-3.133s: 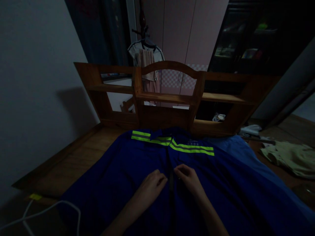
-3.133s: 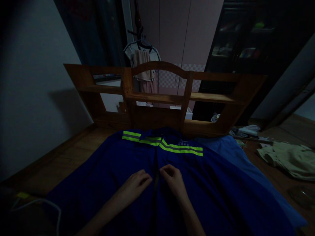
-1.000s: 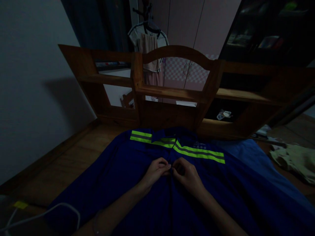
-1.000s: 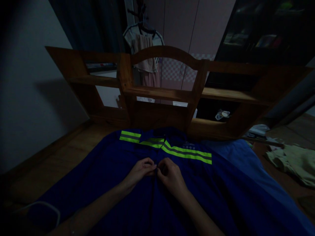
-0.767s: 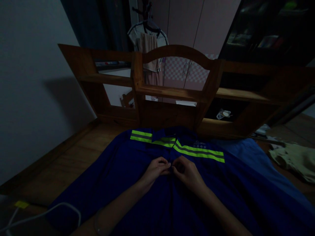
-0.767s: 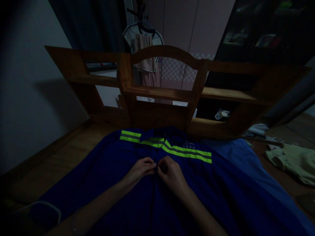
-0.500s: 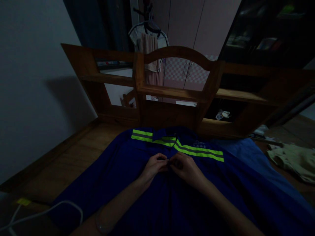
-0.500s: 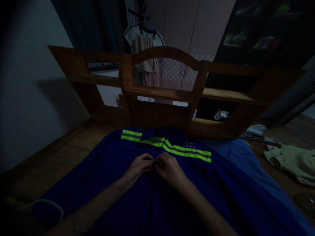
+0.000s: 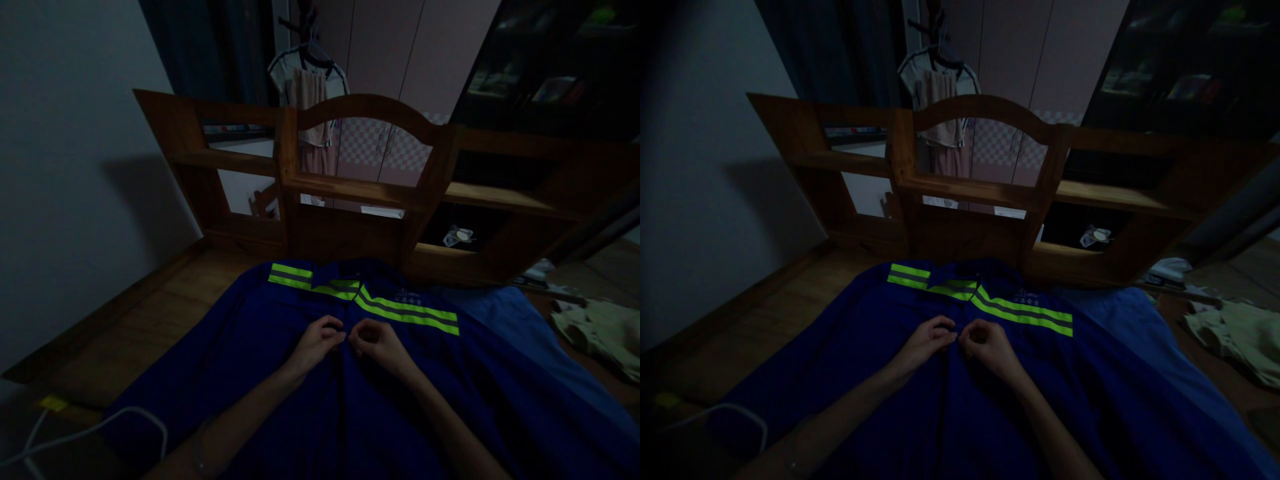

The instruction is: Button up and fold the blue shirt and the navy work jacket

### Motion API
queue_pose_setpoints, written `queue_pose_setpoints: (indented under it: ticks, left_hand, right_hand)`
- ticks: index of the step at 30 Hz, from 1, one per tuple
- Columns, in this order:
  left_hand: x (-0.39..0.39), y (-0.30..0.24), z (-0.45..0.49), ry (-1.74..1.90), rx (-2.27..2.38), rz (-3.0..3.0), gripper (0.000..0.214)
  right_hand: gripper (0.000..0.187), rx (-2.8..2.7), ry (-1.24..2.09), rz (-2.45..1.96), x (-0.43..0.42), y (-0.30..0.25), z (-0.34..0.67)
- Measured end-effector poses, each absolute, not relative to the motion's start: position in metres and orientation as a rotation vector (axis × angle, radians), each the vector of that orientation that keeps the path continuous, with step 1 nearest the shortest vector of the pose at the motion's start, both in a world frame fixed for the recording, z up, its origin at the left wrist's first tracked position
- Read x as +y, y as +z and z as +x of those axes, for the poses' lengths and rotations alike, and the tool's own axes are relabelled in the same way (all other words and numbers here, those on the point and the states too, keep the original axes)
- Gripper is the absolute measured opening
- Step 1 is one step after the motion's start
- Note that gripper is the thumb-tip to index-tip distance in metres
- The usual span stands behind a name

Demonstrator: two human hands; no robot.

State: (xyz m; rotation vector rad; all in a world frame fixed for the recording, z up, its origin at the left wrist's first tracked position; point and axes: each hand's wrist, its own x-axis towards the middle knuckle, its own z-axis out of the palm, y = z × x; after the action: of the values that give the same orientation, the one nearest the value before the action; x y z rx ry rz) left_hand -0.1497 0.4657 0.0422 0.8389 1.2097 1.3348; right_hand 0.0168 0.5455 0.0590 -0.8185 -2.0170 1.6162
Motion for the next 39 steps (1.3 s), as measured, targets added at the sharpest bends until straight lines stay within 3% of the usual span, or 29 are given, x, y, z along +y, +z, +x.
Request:
queue_pose_setpoints:
  ticks: [7, 10, 39]
  left_hand:
    - [0.464, 0.045, -0.146, 1.242, 1.279, 0.945, 0.031]
    - [0.465, 0.043, -0.146, 1.256, 1.262, 0.961, 0.031]
    - [0.467, 0.045, -0.146, 1.227, 1.128, 0.721, 0.031]
  right_hand:
    - [0.001, -2.45, 1.043, -0.698, 0.536, 0.08, 0.026]
    - [0.007, -2.551, 0.91, -0.66, 0.534, 0.086, 0.027]
    - [0.01, -2.533, 1.016, -0.623, 0.54, 0.096, 0.034]
